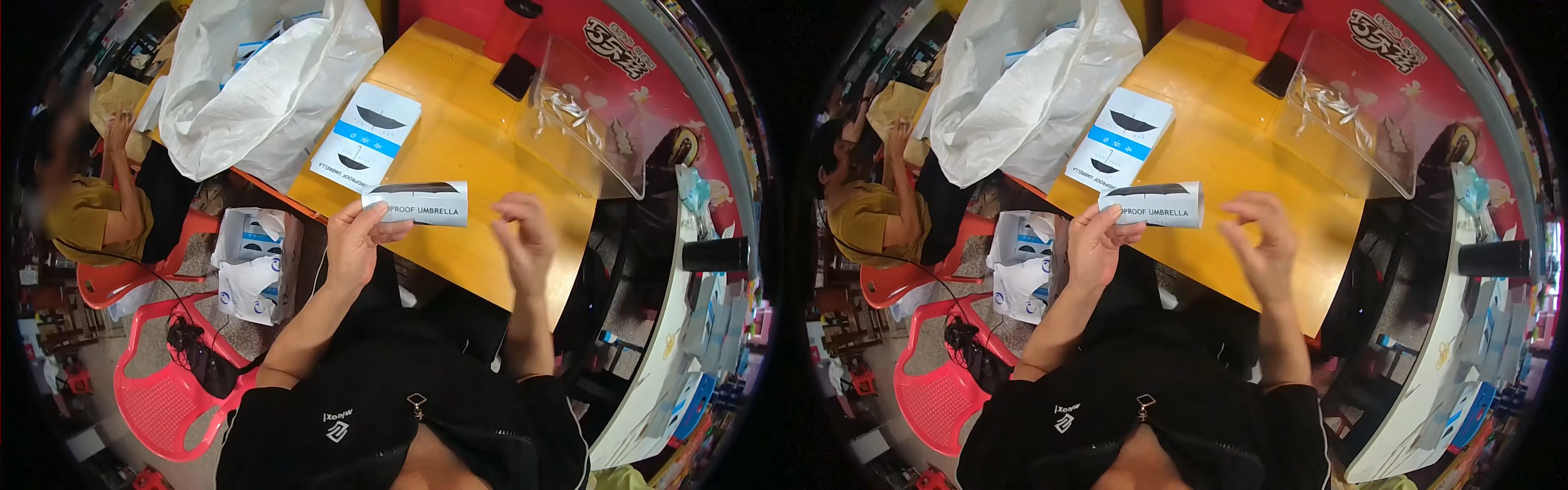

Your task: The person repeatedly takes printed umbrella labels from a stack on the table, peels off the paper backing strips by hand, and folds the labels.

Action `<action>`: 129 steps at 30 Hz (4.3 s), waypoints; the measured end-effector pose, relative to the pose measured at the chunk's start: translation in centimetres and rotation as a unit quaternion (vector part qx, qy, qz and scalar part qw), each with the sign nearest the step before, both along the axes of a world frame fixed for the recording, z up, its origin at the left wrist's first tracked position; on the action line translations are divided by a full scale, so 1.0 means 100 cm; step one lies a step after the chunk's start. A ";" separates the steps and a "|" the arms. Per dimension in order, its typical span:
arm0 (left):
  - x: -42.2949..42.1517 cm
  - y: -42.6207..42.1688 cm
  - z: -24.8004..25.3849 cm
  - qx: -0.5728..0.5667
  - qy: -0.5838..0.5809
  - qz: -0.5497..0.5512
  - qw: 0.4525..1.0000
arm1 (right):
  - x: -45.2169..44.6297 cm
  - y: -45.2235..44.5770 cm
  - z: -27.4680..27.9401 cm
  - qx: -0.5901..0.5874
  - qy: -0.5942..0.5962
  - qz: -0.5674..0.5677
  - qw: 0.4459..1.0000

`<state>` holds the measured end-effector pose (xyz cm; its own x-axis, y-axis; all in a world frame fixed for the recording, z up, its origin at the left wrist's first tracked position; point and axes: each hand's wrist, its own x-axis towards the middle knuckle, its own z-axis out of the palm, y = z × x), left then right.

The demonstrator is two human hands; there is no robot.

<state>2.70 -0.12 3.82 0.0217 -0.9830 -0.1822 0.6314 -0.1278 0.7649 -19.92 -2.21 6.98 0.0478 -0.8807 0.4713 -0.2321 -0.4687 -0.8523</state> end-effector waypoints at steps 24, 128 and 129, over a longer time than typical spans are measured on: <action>-0.011 0.018 -0.003 -0.103 -0.101 0.047 0.988 | 0.030 0.013 -0.019 0.264 -0.243 0.022 0.933; -0.006 -0.008 0.008 -0.030 0.152 0.059 0.986 | 0.050 0.031 -0.023 0.300 -0.494 0.215 0.788; -0.005 -0.009 0.008 -0.011 0.141 0.053 0.989 | 0.042 0.027 -0.022 0.225 -0.444 0.154 0.854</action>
